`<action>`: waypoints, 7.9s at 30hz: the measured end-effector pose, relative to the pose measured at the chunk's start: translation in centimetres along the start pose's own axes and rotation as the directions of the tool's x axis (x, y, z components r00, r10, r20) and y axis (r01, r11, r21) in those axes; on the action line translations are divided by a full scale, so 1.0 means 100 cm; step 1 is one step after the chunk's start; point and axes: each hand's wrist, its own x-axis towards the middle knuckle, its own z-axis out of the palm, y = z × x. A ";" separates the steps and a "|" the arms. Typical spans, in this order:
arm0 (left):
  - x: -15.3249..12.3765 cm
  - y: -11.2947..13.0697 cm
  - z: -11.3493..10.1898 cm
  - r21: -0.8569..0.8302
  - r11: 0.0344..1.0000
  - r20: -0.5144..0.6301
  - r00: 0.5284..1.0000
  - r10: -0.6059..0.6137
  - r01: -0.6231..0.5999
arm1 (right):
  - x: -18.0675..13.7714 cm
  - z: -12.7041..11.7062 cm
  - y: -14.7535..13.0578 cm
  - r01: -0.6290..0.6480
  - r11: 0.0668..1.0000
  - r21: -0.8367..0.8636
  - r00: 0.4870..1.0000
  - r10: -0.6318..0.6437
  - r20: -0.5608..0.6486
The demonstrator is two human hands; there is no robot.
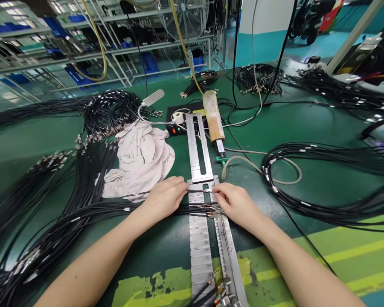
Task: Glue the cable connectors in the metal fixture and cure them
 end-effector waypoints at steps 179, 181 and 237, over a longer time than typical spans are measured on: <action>-0.034 0.002 0.033 -0.076 0.997 -0.335 0.942 -0.002 -0.025 | -0.004 -0.013 -0.004 0.310 0.900 -0.308 0.951 -0.286 0.121; -0.035 0.002 0.031 -0.068 0.997 -0.319 0.948 0.012 -0.036 | -0.005 -0.014 -0.004 0.311 0.899 -0.309 0.950 -0.288 0.120; -0.045 -0.008 0.000 -0.222 0.971 0.067 0.992 0.111 -0.094 | -0.005 -0.014 -0.010 0.349 0.917 -0.195 0.928 -0.307 0.213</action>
